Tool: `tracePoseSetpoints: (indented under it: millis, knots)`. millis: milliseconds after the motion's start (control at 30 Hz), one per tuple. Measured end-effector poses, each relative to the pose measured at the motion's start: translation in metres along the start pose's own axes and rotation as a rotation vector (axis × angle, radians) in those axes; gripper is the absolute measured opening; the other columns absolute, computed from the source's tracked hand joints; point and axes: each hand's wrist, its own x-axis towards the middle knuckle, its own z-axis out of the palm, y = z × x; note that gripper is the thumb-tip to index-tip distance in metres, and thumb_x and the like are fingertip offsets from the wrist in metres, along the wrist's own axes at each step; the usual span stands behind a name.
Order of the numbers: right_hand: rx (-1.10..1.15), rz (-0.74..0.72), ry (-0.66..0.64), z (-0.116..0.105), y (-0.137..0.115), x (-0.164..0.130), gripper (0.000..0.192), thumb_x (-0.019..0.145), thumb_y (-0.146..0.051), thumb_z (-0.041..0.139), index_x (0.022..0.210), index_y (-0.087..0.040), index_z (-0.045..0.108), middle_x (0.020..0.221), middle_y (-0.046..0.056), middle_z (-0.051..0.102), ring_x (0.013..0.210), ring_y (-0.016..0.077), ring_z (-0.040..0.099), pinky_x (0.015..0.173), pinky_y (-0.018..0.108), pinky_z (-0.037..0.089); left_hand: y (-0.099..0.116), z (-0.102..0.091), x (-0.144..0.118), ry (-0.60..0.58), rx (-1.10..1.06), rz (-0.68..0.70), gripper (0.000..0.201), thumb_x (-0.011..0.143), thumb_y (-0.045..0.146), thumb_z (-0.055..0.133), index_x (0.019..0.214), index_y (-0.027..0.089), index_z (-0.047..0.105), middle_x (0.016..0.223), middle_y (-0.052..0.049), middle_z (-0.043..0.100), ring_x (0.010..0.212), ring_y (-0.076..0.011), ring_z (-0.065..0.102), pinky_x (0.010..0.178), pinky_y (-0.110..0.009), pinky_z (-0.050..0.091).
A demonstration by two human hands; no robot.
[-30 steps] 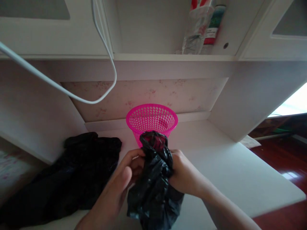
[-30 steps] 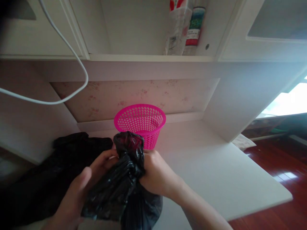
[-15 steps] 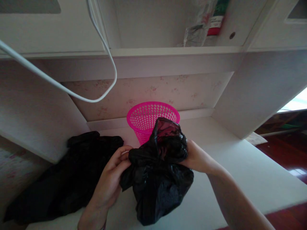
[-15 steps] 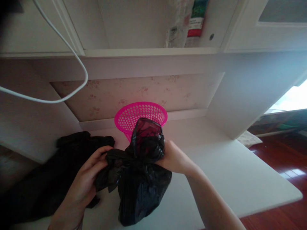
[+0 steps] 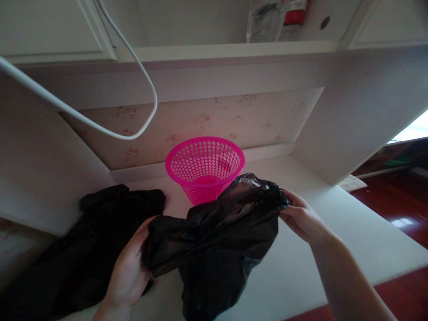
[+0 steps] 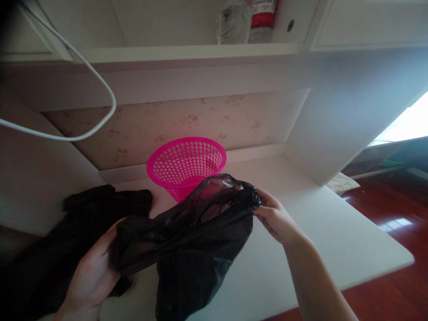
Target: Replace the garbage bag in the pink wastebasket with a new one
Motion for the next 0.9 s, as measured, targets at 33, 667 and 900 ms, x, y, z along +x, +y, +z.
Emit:
tracePoseSetpoints:
  millis: [33,667,900]
  knots:
    - [-0.014,-0.011,-0.005,0.000,0.002,0.002,0.058,0.065,-0.028,0.087,0.121,-0.027,0.071,0.120,0.008,0.075,0.107,0.0266,0.071,0.094,0.038,0.056,0.000,-0.002,0.000,0.002,-0.013,-0.003,0.045,0.061,0.048,0.086,0.095,0.020,0.077,0.091,-0.004,0.080,0.086,-0.0228,0.073,0.072,-0.027,0.060]
    - [-0.230,-0.139,-0.109,-0.030,-0.024,-0.013,0.041,0.062,-0.034,0.092,0.096,-0.026,0.072,0.089,0.004,0.072,0.074,0.0186,0.068,0.064,0.028,0.057,0.064,-0.041,0.039,0.050,1.102,0.550,0.037,0.072,0.051,0.071,0.097,0.025,0.077,0.103,-0.003,0.080,0.100,-0.0339,0.073,0.096,-0.043,0.053]
    - [-0.205,-0.471,0.191,-0.007,-0.060,0.010,0.028,0.073,-0.045,0.084,0.084,-0.031,0.063,0.096,0.001,0.063,0.088,0.0175,0.064,0.074,0.029,0.056,0.124,-0.039,0.044,0.020,1.128,0.541,0.035,0.067,0.045,0.076,0.095,0.025,0.078,0.096,0.004,0.081,0.092,-0.0281,0.075,0.078,-0.035,0.059]
